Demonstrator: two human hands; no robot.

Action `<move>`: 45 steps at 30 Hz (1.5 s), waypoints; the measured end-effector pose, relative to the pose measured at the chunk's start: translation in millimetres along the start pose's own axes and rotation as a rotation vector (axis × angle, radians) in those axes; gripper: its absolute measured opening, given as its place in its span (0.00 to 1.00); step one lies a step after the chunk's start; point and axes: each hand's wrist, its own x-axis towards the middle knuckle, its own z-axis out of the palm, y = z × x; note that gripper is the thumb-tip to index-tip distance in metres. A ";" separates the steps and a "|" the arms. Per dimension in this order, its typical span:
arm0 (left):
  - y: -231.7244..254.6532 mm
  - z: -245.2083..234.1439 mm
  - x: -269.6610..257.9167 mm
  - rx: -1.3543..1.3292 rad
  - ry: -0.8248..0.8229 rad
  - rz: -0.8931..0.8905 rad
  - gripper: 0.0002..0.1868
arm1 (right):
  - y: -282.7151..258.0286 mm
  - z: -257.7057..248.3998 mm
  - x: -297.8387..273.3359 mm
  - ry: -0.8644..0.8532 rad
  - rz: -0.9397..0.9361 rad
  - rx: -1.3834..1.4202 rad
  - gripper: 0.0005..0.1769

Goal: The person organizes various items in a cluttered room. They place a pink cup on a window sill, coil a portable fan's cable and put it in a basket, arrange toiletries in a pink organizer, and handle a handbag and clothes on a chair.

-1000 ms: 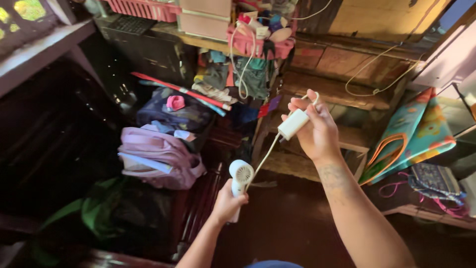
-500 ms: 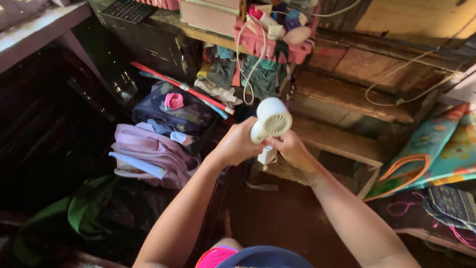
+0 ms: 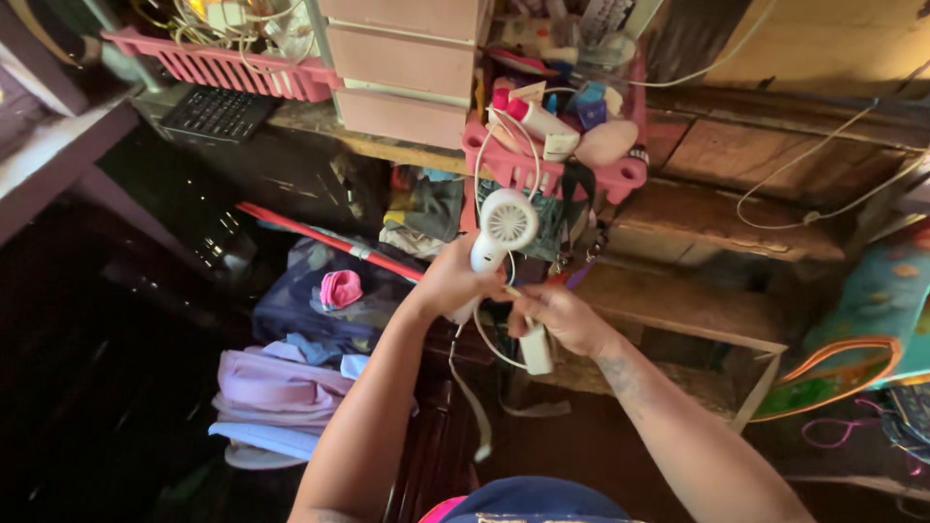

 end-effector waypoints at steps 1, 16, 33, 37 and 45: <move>-5.7 -6.3 4.0 -0.030 0.001 -0.009 0.17 | -0.7 -2.3 6.6 -0.006 0.008 -0.015 0.22; -106.9 11.7 -21.0 -0.277 0.176 -0.052 0.15 | -85.0 -50.0 69.6 -0.040 -0.221 0.796 0.18; -22.3 27.0 -74.3 -0.363 0.304 0.003 0.18 | -60.6 -28.7 97.4 -0.099 -0.517 0.030 0.34; 8.5 23.0 -62.8 -0.371 0.237 0.001 0.21 | -38.7 -16.4 107.2 -0.204 -0.511 0.019 0.36; -0.3 15.1 -67.6 -0.536 0.382 -0.033 0.18 | -32.5 -2.5 114.4 -0.095 -0.377 0.081 0.27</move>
